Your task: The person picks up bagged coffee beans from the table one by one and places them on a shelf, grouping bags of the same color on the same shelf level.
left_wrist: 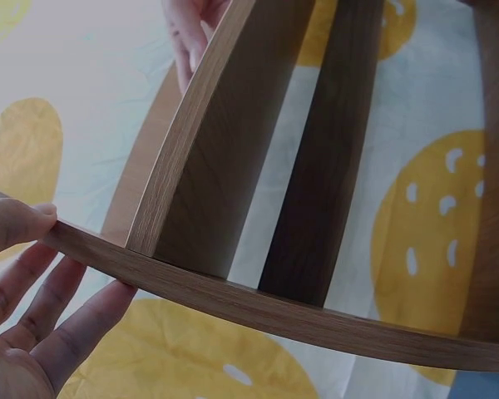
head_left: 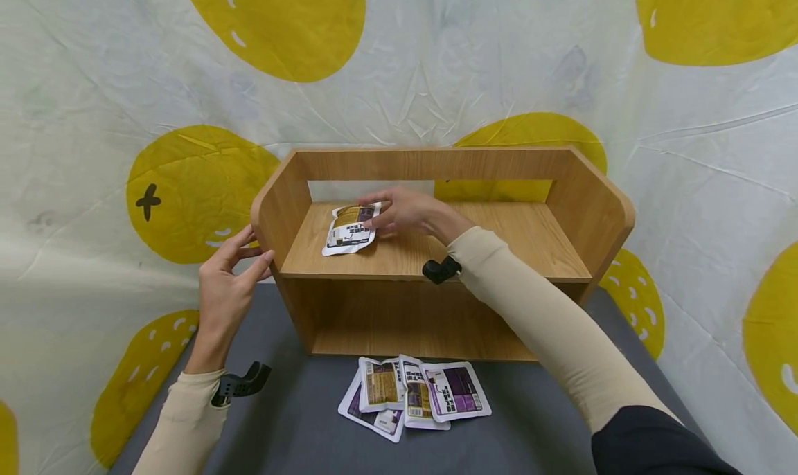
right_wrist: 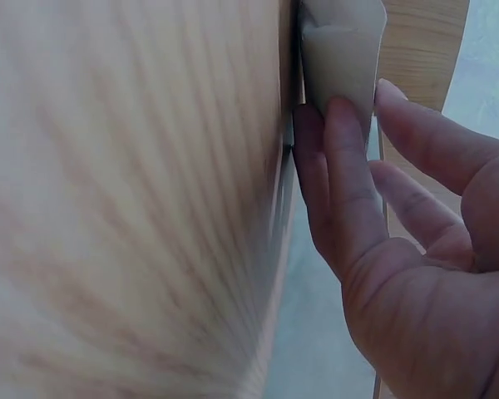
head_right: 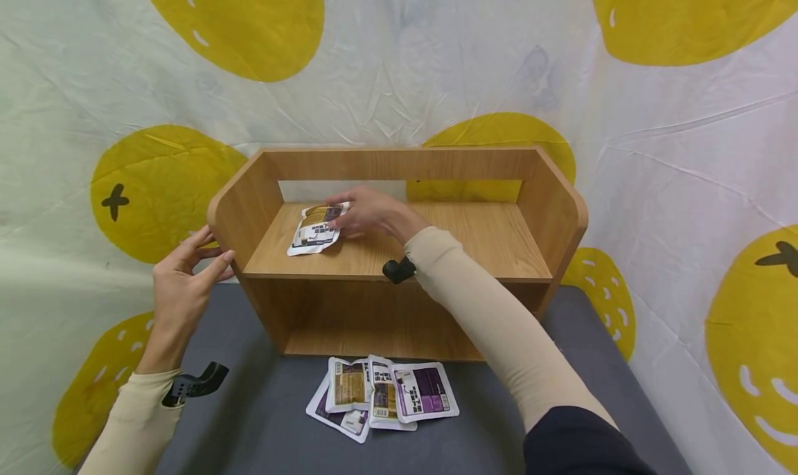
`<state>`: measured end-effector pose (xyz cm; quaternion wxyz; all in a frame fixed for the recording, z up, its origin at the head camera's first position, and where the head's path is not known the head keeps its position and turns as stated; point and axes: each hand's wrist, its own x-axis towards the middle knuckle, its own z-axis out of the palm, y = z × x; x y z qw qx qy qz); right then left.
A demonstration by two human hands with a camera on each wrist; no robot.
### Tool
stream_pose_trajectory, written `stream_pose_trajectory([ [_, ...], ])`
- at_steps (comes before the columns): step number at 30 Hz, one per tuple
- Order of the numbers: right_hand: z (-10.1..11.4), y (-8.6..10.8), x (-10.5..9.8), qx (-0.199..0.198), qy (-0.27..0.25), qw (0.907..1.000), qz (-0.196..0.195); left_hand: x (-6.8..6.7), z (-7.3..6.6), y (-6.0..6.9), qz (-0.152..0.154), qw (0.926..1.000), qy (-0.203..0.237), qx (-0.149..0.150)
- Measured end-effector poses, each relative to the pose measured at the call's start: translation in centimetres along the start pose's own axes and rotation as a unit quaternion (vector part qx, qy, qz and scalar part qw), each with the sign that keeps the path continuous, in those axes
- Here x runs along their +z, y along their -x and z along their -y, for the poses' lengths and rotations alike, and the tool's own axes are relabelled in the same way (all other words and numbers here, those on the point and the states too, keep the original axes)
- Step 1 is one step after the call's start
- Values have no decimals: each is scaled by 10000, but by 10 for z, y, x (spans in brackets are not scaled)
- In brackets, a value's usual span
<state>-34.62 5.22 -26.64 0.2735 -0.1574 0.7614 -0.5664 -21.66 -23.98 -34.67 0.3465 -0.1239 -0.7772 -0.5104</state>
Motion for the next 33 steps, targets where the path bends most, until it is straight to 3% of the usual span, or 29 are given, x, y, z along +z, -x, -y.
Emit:
stream_pose_trajectory([
  [11,3,6,-1,73,23,10000,5,0,-1,-1,-1,10000,43,14],
  [22,4,9,-1,79,561,9981,244,-1,-3,-1,-20,10000,60,-51],
  [33,1,33,-16,-149,1152,9930,199,1,-2,-2,-43,10000,55,-12],
])
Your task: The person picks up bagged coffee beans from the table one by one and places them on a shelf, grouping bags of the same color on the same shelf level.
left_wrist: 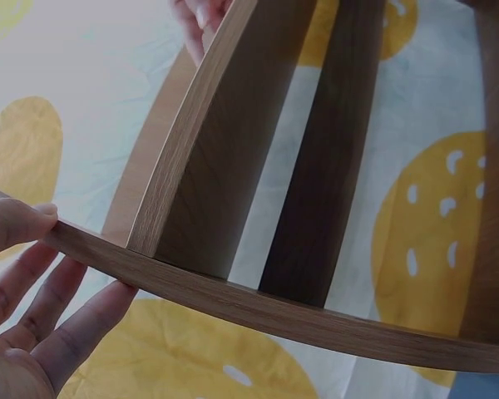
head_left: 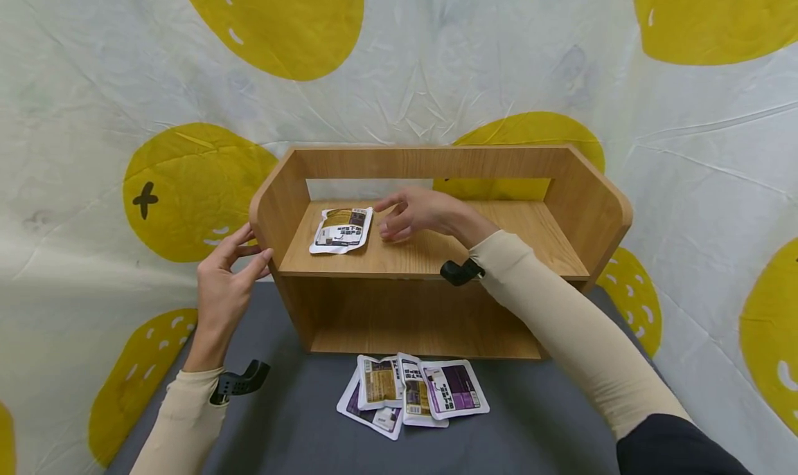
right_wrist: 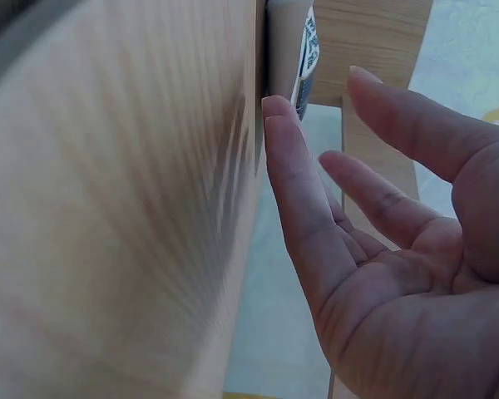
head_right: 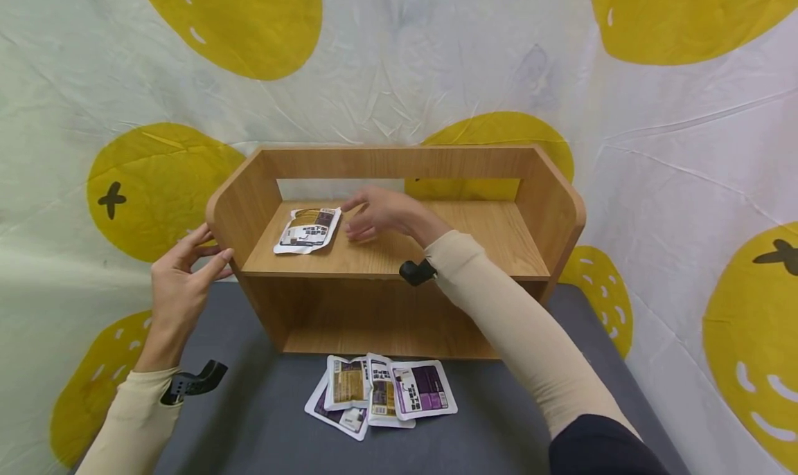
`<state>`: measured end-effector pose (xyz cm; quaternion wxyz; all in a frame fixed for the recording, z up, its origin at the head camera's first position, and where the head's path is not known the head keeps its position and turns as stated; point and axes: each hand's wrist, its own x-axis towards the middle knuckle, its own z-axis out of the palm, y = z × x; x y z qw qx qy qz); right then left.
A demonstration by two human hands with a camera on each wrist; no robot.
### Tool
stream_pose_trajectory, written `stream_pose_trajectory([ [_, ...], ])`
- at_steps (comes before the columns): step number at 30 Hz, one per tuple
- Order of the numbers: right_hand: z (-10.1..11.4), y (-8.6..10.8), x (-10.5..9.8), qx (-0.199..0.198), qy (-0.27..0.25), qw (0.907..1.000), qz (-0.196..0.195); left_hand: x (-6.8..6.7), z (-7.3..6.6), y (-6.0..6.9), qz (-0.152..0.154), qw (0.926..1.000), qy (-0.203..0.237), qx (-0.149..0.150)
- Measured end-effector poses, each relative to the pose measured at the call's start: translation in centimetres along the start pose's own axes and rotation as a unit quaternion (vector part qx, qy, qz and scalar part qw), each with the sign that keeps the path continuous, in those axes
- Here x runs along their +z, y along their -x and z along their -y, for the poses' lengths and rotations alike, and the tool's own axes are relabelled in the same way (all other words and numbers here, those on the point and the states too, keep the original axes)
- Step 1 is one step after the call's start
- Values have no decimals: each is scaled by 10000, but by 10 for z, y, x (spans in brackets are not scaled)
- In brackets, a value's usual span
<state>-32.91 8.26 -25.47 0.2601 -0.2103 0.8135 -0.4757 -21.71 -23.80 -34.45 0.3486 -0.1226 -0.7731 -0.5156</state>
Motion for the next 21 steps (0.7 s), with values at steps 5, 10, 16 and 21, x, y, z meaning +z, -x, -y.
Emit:
stream_pose_trajectory([
  [5,-5,16,-2,-277,-186,9994,94,1,1,-1,23,10000,18,25],
  [10,-8,31,0,-452,-163,9987,177,0,2,0,69,9999,76,-8],
  [16,-14,49,6,-581,-162,9978,281,-2,1,1,53,10000,32,-53],
  [21,-17,68,13,-849,9,9955,413,-2,2,1,59,9999,71,-56],
])
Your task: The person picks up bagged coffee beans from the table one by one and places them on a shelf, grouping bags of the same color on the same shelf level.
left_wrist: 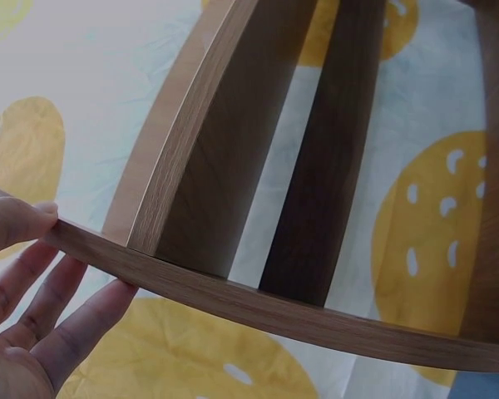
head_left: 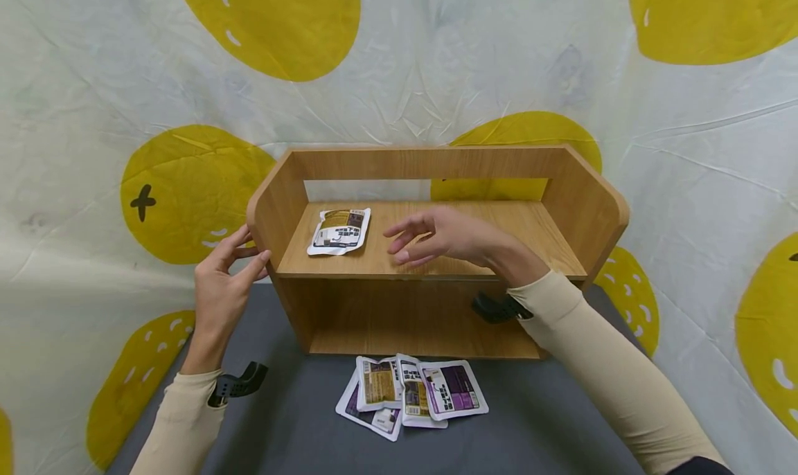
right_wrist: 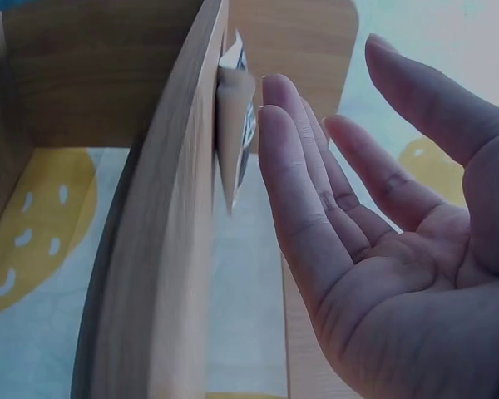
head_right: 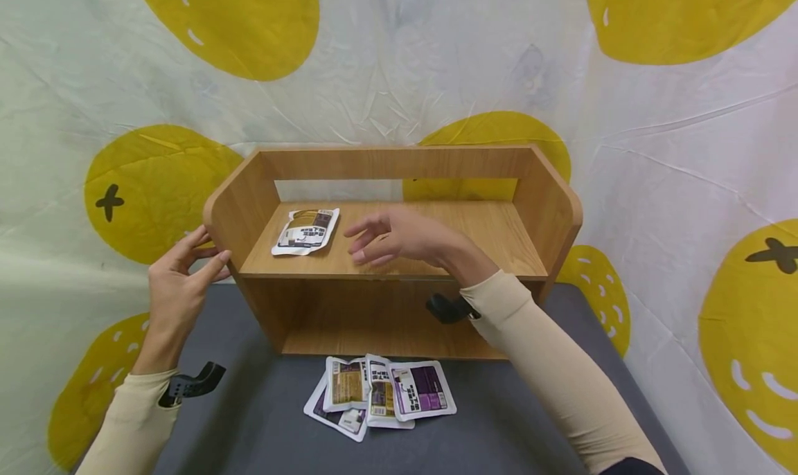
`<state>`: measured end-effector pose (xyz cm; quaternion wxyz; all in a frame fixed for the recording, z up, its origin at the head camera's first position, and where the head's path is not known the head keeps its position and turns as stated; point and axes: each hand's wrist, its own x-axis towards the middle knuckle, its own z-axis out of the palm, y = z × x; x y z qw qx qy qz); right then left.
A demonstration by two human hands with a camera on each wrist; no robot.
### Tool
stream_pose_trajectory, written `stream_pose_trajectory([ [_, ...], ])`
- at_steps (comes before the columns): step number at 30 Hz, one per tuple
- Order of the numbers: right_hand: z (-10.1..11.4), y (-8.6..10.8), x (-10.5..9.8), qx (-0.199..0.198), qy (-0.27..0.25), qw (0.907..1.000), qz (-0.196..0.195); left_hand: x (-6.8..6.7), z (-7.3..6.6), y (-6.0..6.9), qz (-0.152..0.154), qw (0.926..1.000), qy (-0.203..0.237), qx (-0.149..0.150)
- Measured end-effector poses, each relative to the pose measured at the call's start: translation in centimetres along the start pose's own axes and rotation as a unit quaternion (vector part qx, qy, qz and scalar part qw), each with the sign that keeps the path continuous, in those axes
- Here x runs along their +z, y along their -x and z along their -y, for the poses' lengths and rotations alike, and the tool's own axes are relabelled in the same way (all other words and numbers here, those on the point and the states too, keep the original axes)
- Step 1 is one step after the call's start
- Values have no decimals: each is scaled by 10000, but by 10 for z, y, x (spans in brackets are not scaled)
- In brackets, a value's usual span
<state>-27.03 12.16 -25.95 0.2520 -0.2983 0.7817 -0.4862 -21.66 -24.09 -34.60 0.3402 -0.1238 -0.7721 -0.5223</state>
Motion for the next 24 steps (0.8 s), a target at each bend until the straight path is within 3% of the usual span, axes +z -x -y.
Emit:
stream_pose_trajectory([
  [7,-3,23,12,-300,366,9988,108,-1,0,0,-4,10000,5,21],
  [14,-13,43,29,-585,-160,9976,348,0,0,0,-12,10000,-38,15],
  [24,-37,62,46,-765,-295,9960,357,0,1,0,-27,10000,-27,-3],
])
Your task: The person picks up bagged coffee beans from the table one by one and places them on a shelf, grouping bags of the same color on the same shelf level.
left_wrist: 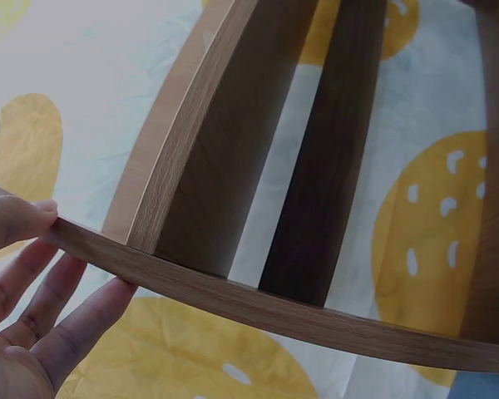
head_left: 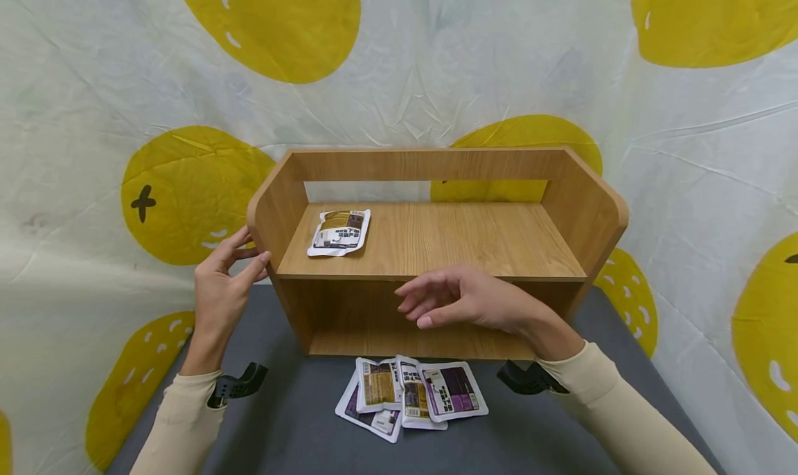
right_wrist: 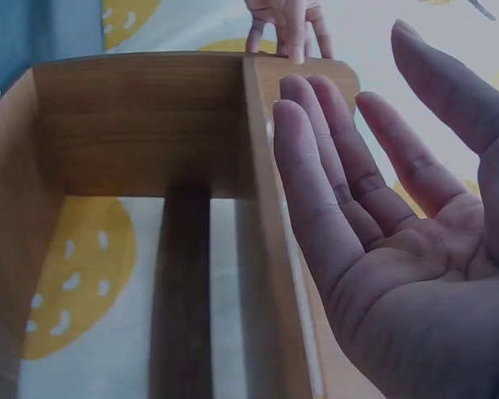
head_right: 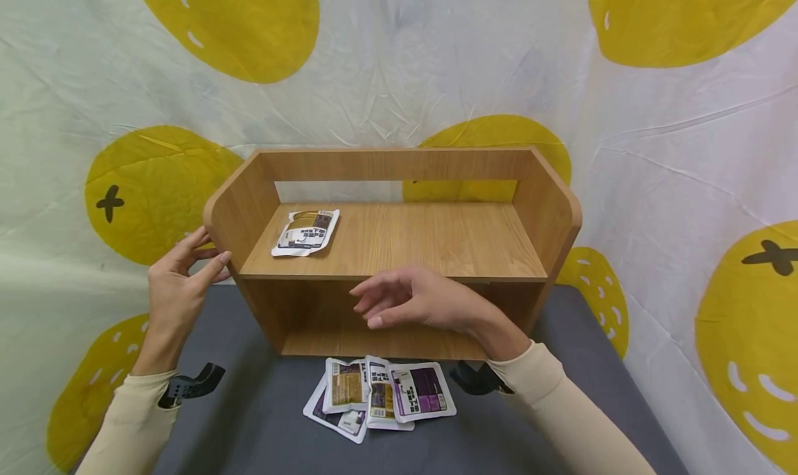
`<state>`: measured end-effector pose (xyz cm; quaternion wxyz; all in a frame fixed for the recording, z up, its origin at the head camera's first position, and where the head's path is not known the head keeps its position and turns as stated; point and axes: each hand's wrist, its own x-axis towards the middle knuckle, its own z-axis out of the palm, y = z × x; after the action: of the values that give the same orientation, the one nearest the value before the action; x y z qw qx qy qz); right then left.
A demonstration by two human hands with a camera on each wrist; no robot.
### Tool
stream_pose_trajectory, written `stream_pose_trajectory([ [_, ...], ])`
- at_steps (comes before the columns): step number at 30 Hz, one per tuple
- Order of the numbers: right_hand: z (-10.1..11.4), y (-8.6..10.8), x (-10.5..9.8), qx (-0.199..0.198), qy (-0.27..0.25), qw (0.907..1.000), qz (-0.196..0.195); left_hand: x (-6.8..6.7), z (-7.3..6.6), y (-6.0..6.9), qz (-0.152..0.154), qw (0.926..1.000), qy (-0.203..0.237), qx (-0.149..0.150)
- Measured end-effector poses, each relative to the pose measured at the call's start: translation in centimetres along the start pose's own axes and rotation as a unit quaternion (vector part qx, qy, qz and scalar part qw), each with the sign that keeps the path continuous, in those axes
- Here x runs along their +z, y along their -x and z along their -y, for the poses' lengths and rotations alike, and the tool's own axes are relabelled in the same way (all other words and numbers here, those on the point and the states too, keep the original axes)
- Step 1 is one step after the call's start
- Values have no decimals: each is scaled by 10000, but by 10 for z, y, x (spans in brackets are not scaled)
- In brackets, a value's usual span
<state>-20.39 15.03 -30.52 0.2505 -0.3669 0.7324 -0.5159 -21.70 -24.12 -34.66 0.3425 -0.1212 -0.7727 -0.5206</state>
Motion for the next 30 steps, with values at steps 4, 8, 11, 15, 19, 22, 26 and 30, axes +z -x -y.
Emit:
stream_pose_trajectory([
  [4,-14,4,4,-74,-106,9999,-64,0,0,1,0,10000,-20,-31],
  [8,-30,6,6,-329,-236,9989,-229,0,0,1,2,10000,-12,-14],
  [11,-43,7,7,-413,-327,9980,-354,0,0,0,11,10000,15,24],
  [15,-59,10,10,-361,-563,9970,-399,0,0,0,17,10000,28,49],
  [19,-74,12,13,-310,-726,9961,-382,0,-1,0,23,10000,16,49],
  [22,-85,14,15,-254,-735,9962,-397,0,0,0,31,10000,8,59],
  [26,-99,16,19,-122,-682,9968,-402,0,0,0,20,10000,-5,49],
  [30,-111,17,21,-12,-579,9974,-440,0,0,0,16,10000,5,11],
])
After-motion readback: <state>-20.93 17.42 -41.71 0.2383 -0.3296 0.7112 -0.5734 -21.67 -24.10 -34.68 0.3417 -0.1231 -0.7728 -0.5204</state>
